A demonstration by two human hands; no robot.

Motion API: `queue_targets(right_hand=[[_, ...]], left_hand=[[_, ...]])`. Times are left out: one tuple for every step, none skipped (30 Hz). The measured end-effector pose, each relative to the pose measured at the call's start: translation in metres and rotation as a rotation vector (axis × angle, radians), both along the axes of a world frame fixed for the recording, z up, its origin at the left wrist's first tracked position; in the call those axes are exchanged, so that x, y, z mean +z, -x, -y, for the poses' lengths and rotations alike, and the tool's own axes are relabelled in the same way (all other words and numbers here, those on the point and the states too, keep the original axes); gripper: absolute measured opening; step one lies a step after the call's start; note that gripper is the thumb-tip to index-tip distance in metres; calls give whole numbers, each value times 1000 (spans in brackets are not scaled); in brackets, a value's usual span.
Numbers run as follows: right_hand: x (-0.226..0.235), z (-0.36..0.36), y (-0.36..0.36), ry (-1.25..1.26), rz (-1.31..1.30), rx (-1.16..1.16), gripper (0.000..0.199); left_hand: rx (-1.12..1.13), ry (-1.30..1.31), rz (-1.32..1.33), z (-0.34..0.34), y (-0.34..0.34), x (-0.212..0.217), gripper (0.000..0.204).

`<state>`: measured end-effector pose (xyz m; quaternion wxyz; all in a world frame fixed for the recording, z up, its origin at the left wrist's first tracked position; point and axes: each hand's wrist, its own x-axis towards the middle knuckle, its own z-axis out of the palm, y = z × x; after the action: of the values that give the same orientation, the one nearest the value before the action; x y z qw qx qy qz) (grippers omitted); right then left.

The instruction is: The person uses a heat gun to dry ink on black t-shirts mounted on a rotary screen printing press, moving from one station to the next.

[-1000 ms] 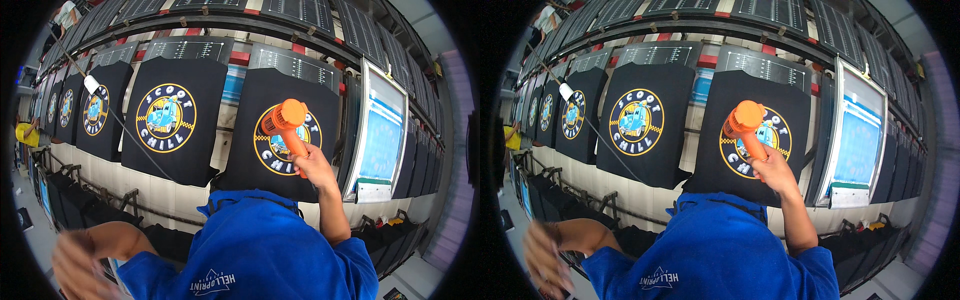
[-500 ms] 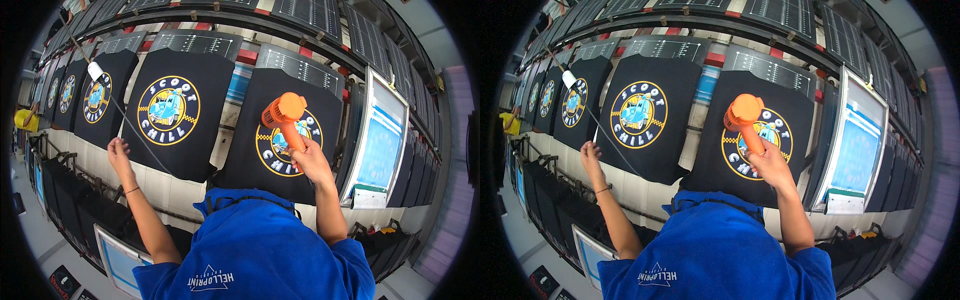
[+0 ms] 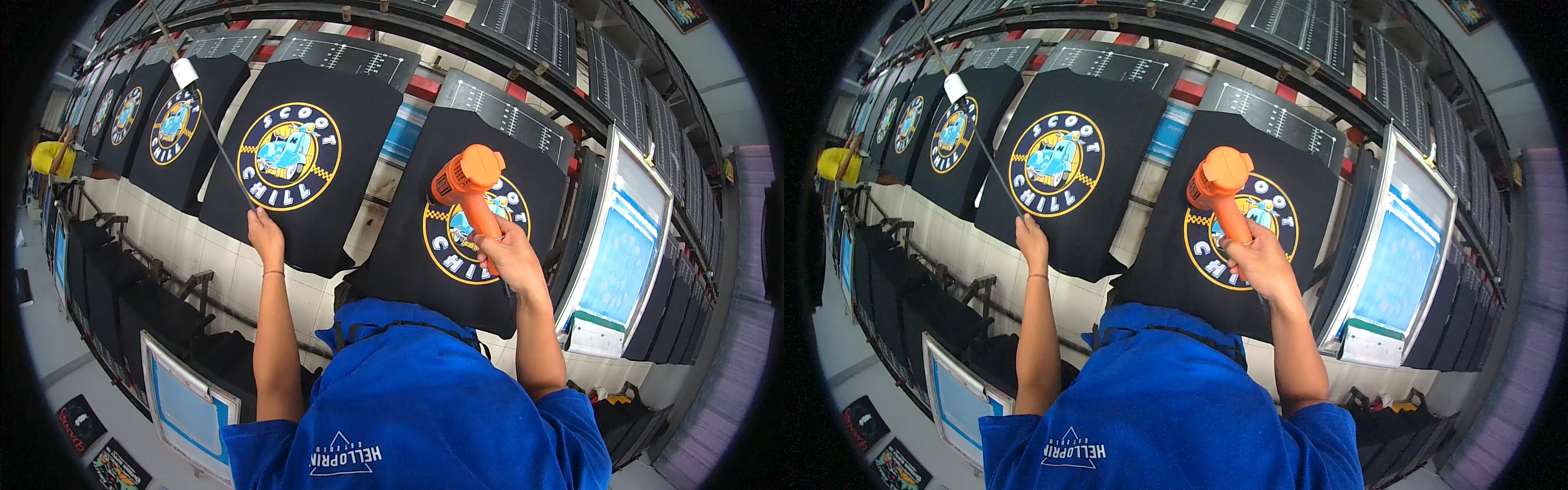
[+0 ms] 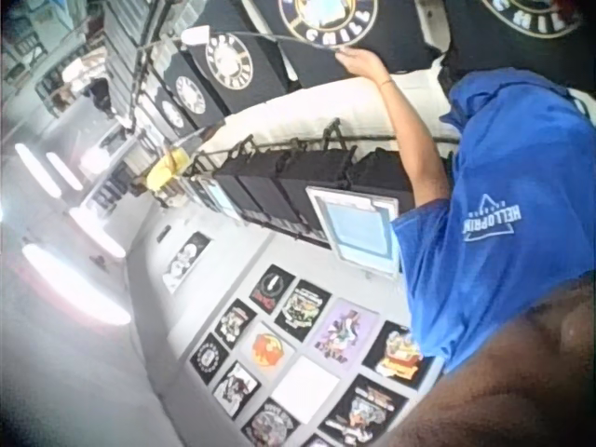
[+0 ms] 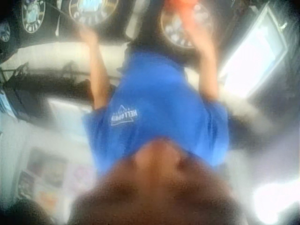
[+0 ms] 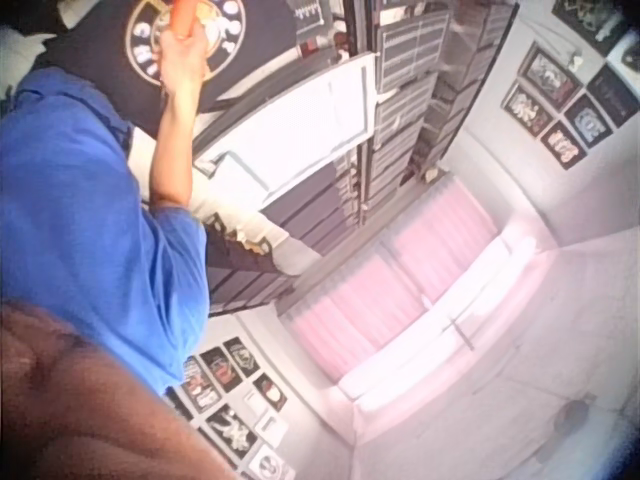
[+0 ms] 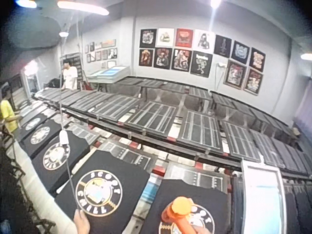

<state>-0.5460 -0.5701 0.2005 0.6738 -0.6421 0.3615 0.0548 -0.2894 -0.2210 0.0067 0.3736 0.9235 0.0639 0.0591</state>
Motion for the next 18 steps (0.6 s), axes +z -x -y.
queue_targets(right_hand=[[-1, 0, 2, -5, 1, 16, 31], [-4, 1, 5, -10, 2, 32, 32], [-5, 1, 7, -15, 2, 47, 33], [-3, 1, 7, -17, -6, 57, 30], [1, 0, 6, -19, -14, 66, 27], [5, -1, 6, -22, -23, 76, 24], [6, -1, 6, -16, -14, 74, 24], [6, -1, 6, -10, -5, 72, 24], [7, -1, 7, -5, 4, 70, 24], [6, -2, 7, 5, -6, 71, 24], [6, -2, 7, 15, -15, 72, 24], [6, -2, 7, 24, -24, 73, 23], [4, 0, 9, 4, -21, 109, 26], [1, 2, 11, -17, -18, 146, 30], [-1, 4, 12, -38, -15, 182, 33], [-1, 3, 13, -39, -6, 173, 32], [0, 2, 14, -41, 4, 164, 31], [1, 1, 15, -43, 13, 155, 31]], left_hand=[[3, -59, 79, 8, 7, 6, 30], [20, -138, 66, 9, 9, 2, 29], [37, -217, 53, 11, 11, -1, 28], [34, -303, 77, 14, 15, -2, 27], [31, -389, 100, 17, 20, -3, 26], [28, -475, 124, 19, 25, -5, 25], [26, -512, 122, 22, 29, -3, 24], [23, -549, 120, 25, 32, -1, 23], [21, -586, 118, 26, 35, 0, 22], [11, -611, 126, 25, 36, -1, 22], [13, -617, 130, 24, 36, -2, 22], [14, -624, 134, 24, 36, -3, 22], [13, -629, 136, 25, 37, -2, 22], [23, -633, 139, 26, 37, -2, 22], [33, -636, 142, 27, 37, -2, 22], [44, -640, 145, 28, 38, -2, 22], [44, -633, 148, 28, 38, -4, 22], [44, -626, 151, 28, 38, -5, 22]])
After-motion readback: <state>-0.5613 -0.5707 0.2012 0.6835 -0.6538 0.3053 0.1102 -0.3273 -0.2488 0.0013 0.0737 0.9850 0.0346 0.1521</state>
